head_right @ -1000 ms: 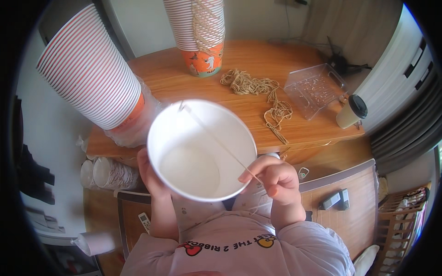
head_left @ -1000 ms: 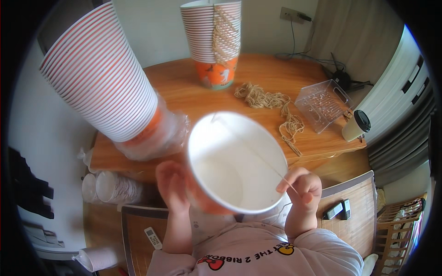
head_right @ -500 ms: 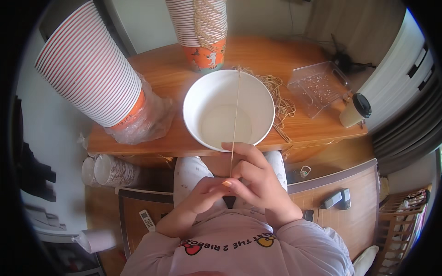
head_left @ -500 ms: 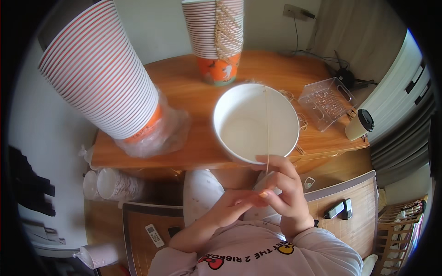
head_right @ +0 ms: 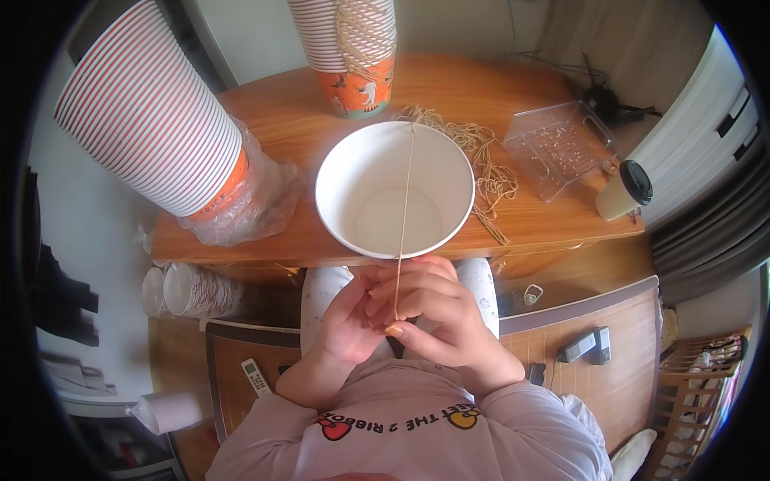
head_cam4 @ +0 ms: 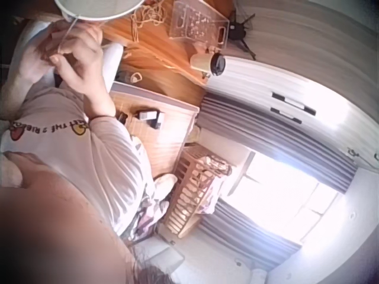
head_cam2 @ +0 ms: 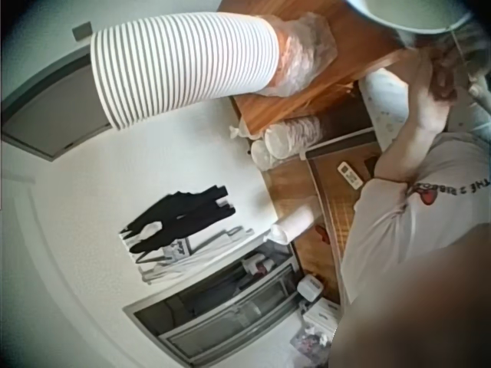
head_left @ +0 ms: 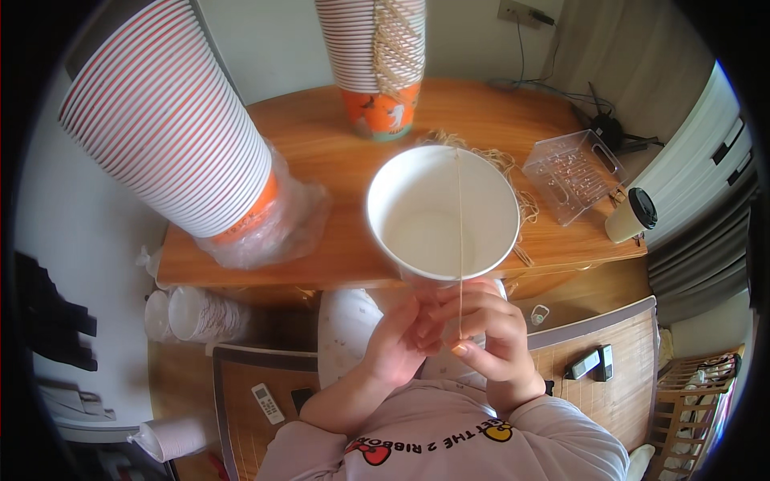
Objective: Threading twine through holes in paper buckets to create handles.
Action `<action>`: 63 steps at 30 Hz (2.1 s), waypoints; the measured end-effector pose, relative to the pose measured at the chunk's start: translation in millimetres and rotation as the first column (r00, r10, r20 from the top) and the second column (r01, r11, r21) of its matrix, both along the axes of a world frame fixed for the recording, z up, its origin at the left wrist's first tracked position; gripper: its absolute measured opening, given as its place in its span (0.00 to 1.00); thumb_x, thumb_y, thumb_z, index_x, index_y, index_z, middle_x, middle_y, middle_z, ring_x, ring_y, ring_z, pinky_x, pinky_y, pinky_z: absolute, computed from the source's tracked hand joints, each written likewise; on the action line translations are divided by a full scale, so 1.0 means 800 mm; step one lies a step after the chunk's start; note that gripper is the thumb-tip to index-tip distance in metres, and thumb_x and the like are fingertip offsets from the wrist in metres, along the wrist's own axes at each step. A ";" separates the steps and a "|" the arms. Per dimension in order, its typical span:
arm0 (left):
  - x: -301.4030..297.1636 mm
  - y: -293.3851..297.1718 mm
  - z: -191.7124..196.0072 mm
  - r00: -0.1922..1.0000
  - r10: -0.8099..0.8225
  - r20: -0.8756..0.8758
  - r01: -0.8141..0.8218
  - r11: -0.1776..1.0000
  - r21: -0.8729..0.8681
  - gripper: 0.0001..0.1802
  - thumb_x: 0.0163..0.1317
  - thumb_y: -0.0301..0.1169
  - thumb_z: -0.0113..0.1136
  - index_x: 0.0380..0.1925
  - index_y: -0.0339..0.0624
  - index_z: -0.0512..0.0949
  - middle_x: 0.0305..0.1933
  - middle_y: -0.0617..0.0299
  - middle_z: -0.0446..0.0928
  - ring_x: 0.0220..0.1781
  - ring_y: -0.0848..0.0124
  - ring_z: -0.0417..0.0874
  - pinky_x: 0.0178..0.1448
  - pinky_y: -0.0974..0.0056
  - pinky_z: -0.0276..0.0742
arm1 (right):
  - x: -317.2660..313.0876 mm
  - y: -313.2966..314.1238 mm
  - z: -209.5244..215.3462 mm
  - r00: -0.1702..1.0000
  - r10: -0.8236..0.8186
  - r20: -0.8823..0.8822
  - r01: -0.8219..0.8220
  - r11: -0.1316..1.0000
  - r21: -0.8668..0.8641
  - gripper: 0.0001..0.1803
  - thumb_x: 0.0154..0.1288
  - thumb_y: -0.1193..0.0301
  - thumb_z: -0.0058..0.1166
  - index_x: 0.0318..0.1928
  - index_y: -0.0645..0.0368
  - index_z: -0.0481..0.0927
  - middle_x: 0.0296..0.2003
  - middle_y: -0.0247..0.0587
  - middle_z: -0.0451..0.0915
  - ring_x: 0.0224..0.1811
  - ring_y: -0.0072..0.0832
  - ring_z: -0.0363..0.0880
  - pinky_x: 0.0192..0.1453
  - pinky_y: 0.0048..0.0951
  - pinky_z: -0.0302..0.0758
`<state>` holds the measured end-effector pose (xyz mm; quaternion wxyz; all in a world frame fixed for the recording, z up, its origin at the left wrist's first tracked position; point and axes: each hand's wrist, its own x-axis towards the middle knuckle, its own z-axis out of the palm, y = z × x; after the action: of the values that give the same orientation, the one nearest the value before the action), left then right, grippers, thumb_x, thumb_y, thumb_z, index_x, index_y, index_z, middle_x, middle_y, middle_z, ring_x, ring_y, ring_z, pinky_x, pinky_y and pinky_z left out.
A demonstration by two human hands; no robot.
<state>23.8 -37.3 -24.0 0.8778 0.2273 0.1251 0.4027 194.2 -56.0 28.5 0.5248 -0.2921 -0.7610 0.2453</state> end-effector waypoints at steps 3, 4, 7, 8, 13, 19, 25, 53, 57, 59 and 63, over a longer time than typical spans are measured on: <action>-0.002 0.001 -0.009 0.995 0.068 0.069 -0.065 0.997 -0.051 0.17 0.76 0.45 0.43 0.48 0.45 0.73 0.29 0.70 0.68 0.26 0.81 0.64 0.29 0.74 0.60 | 0.004 -0.005 -0.004 0.999 -0.049 0.007 0.049 0.999 0.008 0.06 0.60 0.70 0.64 0.32 0.57 0.80 0.38 0.39 0.85 0.44 0.37 0.80 0.52 0.37 0.70; -0.003 0.005 -0.005 0.991 0.054 0.122 -0.053 0.999 -0.007 0.15 0.76 0.44 0.43 0.44 0.47 0.72 0.27 0.71 0.65 0.25 0.80 0.62 0.28 0.73 0.59 | 0.008 -0.007 -0.011 0.999 -0.032 -0.010 0.031 0.997 -0.065 0.07 0.61 0.69 0.63 0.30 0.58 0.80 0.35 0.40 0.85 0.41 0.37 0.80 0.50 0.36 0.71; -0.010 0.008 0.008 0.993 0.082 0.080 -0.084 0.996 0.018 0.13 0.77 0.42 0.42 0.37 0.48 0.70 0.23 0.73 0.59 0.23 0.79 0.58 0.28 0.72 0.58 | 0.014 -0.009 -0.022 0.998 0.002 -0.056 -0.012 0.986 -0.166 0.07 0.61 0.69 0.62 0.30 0.59 0.80 0.31 0.39 0.83 0.36 0.35 0.79 0.47 0.35 0.71; -0.012 0.010 0.009 0.992 0.118 0.032 -0.120 0.991 0.064 0.14 0.77 0.42 0.42 0.36 0.48 0.70 0.23 0.73 0.59 0.23 0.79 0.58 0.28 0.71 0.58 | 0.014 -0.010 -0.024 0.996 0.020 -0.085 -0.036 0.981 -0.191 0.06 0.61 0.71 0.63 0.31 0.58 0.80 0.30 0.37 0.83 0.34 0.34 0.78 0.47 0.35 0.69; -0.023 0.014 0.013 0.929 0.346 -0.131 -0.283 0.893 0.350 0.17 0.78 0.41 0.40 0.32 0.46 0.70 0.21 0.71 0.61 0.22 0.79 0.58 0.28 0.71 0.56 | 0.025 -0.014 -0.035 0.997 -0.012 -0.083 -0.014 0.954 -0.301 0.07 0.61 0.73 0.63 0.30 0.60 0.78 0.28 0.37 0.82 0.32 0.33 0.77 0.44 0.34 0.70; -0.032 0.017 0.013 0.838 0.469 -0.279 -0.182 0.723 0.667 0.18 0.77 0.38 0.43 0.32 0.40 0.77 0.26 0.67 0.72 0.26 0.80 0.68 0.31 0.73 0.61 | 0.025 -0.016 -0.040 0.987 -0.063 -0.147 0.003 0.928 -0.373 0.06 0.61 0.74 0.63 0.30 0.61 0.78 0.30 0.38 0.82 0.32 0.34 0.77 0.43 0.33 0.70; -0.032 0.011 -0.004 0.768 -0.109 -0.632 0.467 0.770 0.435 0.22 0.75 0.45 0.45 0.34 0.43 0.81 0.29 0.70 0.77 0.30 0.81 0.70 0.33 0.72 0.65 | 0.012 -0.014 -0.017 0.981 -0.165 0.102 0.178 0.975 -0.136 0.04 0.58 0.73 0.65 0.33 0.58 0.83 0.36 0.38 0.79 0.39 0.34 0.75 0.45 0.33 0.69; -0.030 0.017 0.020 0.912 0.408 -0.042 -0.339 0.809 0.481 0.20 0.78 0.42 0.39 0.27 0.45 0.65 0.20 0.69 0.60 0.22 0.79 0.57 0.25 0.72 0.53 | 0.026 -0.013 -0.026 0.896 -0.410 0.169 0.420 0.907 -0.028 0.06 0.46 0.77 0.58 0.25 0.58 0.74 0.37 0.42 0.80 0.39 0.40 0.71 0.46 0.36 0.66; -0.029 0.018 0.018 0.944 0.330 -0.015 -0.276 0.815 0.509 0.21 0.77 0.43 0.41 0.24 0.45 0.64 0.20 0.68 0.60 0.22 0.78 0.57 0.25 0.70 0.51 | 0.027 -0.010 -0.030 0.860 -0.476 0.183 0.479 0.877 0.031 0.08 0.48 0.78 0.62 0.27 0.58 0.74 0.33 0.40 0.78 0.35 0.37 0.71 0.42 0.34 0.67; -0.027 0.017 0.019 0.957 0.290 -0.015 -0.238 0.815 0.529 0.23 0.77 0.43 0.42 0.22 0.45 0.64 0.19 0.68 0.61 0.22 0.77 0.57 0.26 0.69 0.50 | 0.016 -0.017 -0.031 0.841 -0.533 0.096 0.539 0.841 -0.052 0.10 0.49 0.79 0.63 0.29 0.58 0.73 0.31 0.38 0.76 0.32 0.34 0.70 0.40 0.32 0.66; -0.018 0.019 0.018 0.964 0.261 -0.055 -0.177 0.779 0.602 0.24 0.77 0.44 0.43 0.19 0.46 0.62 0.19 0.68 0.62 0.23 0.77 0.58 0.28 0.70 0.52 | 0.008 -0.032 -0.050 0.850 -0.442 -0.288 0.440 0.895 -0.076 0.20 0.55 0.80 0.66 0.42 0.59 0.67 0.27 0.34 0.71 0.27 0.21 0.66 0.34 0.22 0.61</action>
<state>9.0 -22.0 -9.7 0.6996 0.5000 0.0783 0.5044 200.4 -81.3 -11.8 0.6745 -0.4201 -0.5849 0.1624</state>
